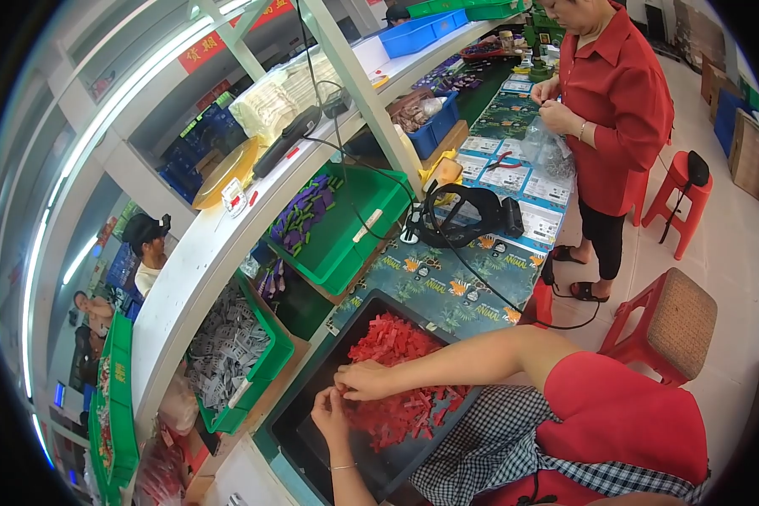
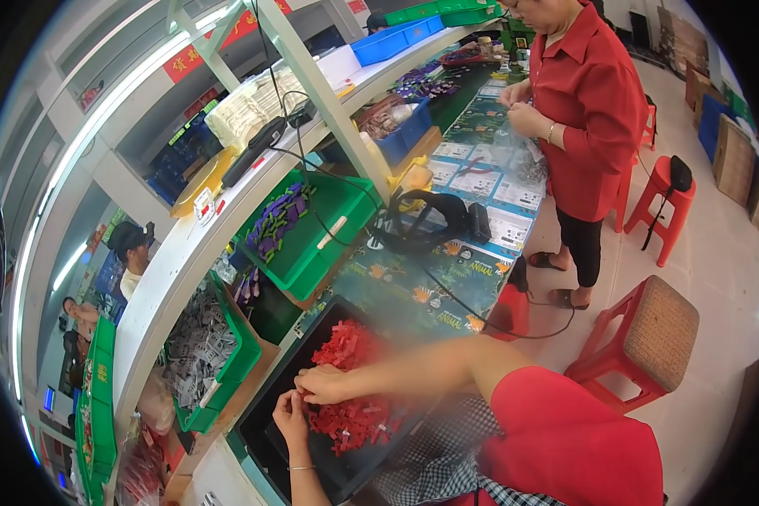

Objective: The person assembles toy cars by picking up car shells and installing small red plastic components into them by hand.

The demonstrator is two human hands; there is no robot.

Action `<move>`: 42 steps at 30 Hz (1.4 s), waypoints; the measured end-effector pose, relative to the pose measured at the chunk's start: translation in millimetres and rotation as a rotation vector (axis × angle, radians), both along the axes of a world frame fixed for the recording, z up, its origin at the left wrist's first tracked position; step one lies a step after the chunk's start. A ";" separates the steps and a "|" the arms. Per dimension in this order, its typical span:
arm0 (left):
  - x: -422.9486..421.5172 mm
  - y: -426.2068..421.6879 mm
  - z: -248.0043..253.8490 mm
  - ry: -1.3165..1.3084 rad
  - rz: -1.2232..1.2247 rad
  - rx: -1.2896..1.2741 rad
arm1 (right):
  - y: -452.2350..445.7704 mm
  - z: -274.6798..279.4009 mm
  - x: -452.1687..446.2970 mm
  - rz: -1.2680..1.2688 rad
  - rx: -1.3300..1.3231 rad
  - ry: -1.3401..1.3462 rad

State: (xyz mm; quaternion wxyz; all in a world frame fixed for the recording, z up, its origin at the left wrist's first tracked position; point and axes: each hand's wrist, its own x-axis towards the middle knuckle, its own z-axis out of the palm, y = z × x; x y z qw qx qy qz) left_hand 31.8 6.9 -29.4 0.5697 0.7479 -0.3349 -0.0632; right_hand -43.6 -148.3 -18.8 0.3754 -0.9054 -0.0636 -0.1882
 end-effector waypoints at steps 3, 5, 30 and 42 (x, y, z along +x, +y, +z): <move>0.0 -1.2 0.3 0.000 -0.006 -0.027 | -0.8 2.0 -0.9 -0.007 0.003 0.009; 0.9 0.0 0.5 0.053 -0.004 -0.048 | -0.4 4.0 -1.4 -0.006 0.002 0.014; 6.9 2.1 -7.8 -0.021 0.112 0.074 | -1.8 -1.2 -0.6 0.024 0.082 0.021; 2.2 2.2 -1.2 0.029 0.134 0.165 | 3.0 18.2 -12.7 0.023 0.004 -0.154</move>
